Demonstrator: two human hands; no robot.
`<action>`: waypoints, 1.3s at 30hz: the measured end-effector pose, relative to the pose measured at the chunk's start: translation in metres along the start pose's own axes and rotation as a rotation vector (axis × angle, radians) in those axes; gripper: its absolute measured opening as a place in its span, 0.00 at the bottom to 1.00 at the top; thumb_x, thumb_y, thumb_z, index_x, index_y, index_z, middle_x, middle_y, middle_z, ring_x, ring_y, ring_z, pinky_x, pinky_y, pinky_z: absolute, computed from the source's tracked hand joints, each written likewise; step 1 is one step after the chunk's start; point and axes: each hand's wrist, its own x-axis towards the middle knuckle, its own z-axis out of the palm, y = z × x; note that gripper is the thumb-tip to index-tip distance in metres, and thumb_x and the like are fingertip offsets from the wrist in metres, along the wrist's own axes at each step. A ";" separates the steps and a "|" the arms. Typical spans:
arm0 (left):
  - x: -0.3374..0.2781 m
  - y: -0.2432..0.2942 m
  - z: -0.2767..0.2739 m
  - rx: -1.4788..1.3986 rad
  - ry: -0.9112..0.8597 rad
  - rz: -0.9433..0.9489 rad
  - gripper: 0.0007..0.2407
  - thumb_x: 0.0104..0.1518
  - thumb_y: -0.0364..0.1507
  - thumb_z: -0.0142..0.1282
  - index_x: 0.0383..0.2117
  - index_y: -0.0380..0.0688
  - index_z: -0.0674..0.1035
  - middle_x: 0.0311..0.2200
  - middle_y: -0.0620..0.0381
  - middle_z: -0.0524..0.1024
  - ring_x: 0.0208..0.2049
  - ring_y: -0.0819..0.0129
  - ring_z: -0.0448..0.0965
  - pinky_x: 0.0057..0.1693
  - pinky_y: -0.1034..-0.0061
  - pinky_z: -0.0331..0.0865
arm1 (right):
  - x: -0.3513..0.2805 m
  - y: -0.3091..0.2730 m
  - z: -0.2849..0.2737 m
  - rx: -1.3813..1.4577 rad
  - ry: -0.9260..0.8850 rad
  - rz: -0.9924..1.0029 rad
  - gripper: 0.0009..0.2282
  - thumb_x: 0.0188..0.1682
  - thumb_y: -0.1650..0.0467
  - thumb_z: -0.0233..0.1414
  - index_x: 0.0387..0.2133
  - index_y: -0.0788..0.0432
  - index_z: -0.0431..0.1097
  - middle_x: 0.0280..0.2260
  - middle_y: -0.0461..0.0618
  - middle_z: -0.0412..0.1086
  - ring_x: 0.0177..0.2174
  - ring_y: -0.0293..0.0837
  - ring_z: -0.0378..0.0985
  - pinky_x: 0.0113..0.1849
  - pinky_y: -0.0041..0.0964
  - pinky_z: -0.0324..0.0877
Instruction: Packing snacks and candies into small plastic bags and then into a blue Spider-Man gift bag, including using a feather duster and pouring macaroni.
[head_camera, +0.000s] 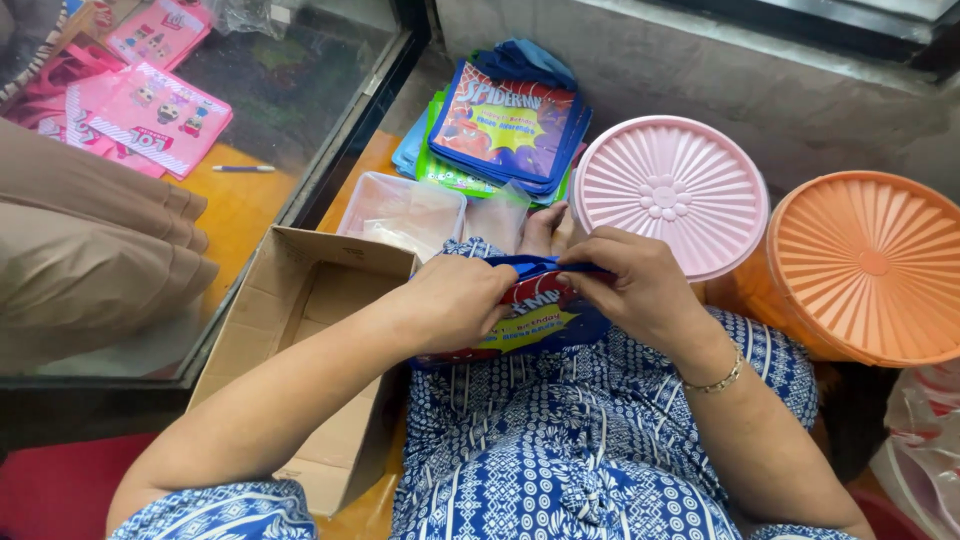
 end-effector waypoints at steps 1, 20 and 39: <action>0.001 0.000 -0.003 -0.082 -0.017 0.012 0.08 0.48 0.30 0.46 0.30 0.38 0.72 0.20 0.50 0.74 0.27 0.55 0.76 0.35 0.65 0.69 | 0.001 0.000 -0.001 -0.001 0.013 0.000 0.09 0.34 0.71 0.56 0.29 0.54 0.71 0.23 0.46 0.68 0.26 0.46 0.73 0.28 0.33 0.67; -0.177 -0.031 -0.072 -0.805 0.716 -0.685 0.13 0.51 0.19 0.45 0.44 0.32 0.67 0.32 0.45 0.72 0.24 0.62 0.73 0.27 0.77 0.69 | -0.043 0.051 0.055 0.349 -0.297 0.504 0.25 0.33 0.70 0.50 0.47 0.65 0.57 0.32 0.57 0.68 0.26 0.42 0.71 0.27 0.27 0.67; -0.246 -0.103 0.224 -1.478 1.041 -1.549 0.10 0.49 0.20 0.42 0.37 0.27 0.63 0.33 0.41 0.68 0.31 0.58 0.72 0.35 0.69 0.69 | -0.068 0.084 0.052 0.180 -0.514 0.647 0.20 0.35 0.71 0.51 0.44 0.60 0.62 0.34 0.55 0.70 0.33 0.44 0.75 0.34 0.31 0.70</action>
